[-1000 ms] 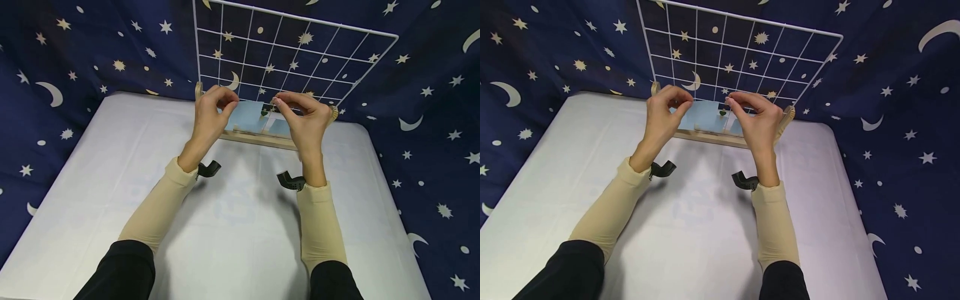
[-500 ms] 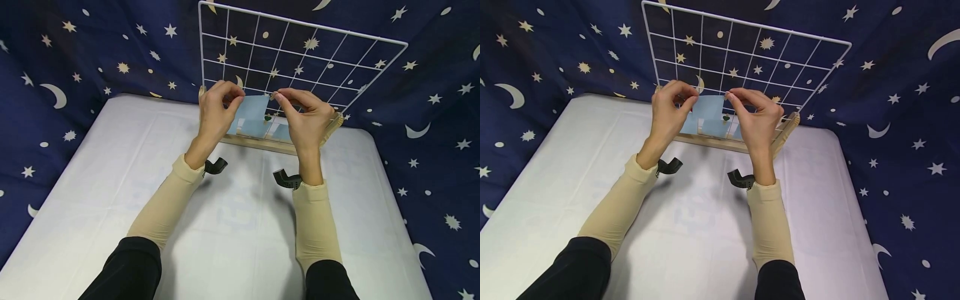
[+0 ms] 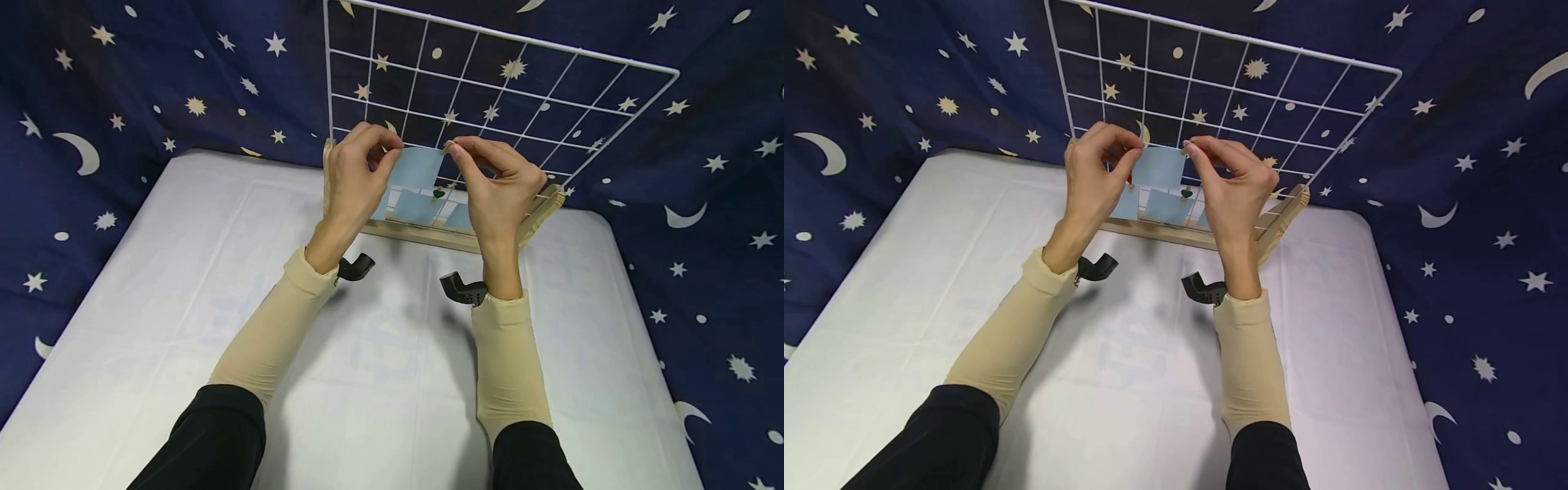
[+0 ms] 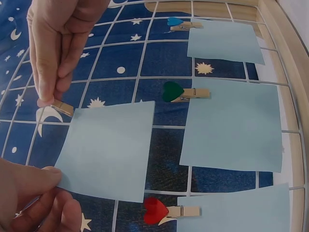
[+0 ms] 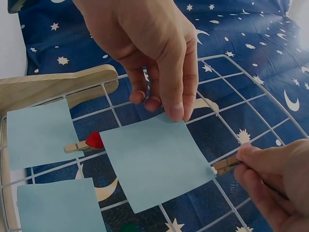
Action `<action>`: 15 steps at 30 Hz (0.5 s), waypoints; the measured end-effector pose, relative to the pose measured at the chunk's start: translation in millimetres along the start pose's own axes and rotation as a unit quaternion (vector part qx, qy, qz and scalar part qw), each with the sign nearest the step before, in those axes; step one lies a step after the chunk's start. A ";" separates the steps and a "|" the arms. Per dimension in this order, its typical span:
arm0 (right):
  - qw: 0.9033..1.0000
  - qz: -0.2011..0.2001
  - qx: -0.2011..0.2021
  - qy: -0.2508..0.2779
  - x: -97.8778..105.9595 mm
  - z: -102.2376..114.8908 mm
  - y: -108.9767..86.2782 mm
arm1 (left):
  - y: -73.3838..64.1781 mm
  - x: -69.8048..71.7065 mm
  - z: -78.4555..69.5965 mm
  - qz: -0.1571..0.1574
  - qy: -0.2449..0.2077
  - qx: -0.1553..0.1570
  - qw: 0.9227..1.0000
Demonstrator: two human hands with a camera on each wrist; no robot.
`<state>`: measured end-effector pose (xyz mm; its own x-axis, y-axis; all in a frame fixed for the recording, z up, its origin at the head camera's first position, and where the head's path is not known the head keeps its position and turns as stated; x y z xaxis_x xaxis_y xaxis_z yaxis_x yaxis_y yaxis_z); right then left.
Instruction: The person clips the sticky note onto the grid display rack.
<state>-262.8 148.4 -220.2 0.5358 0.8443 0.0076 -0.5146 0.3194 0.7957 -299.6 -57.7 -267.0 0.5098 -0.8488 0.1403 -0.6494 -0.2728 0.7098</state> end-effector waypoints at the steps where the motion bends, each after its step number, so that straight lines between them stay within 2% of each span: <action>1: 1.000 0.000 -0.001 -0.007 -0.3 -2.1 -0.3 | -0.1 -0.5 -0.1 0.000 0.000 0.000 1.000; 8: 0.998 0.012 -0.014 -0.060 -6.5 -18.1 -3.4 | -0.1 -3.1 -0.2 -0.005 -0.012 -0.003 1.000; 15: 0.997 0.017 -0.046 -0.061 -9.1 -29.8 -4.4 | -0.8 -3.6 2.1 -0.010 -0.017 0.001 1.000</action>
<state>-285.4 152.2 -241.8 0.5916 0.7984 0.1122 -0.5907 0.3345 0.7343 -302.0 -55.4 -269.5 0.5029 -0.8583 0.1016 -0.6403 -0.2910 0.7109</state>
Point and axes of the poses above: each hand's wrist, its own y-axis towards the middle knuckle, its own x-axis out of the back of the hand, z = x × y, the point moved 9 cm from there along y, towards the middle knuckle, and after that the axes turned 11 degrees about -z, right-handed, at the moved point
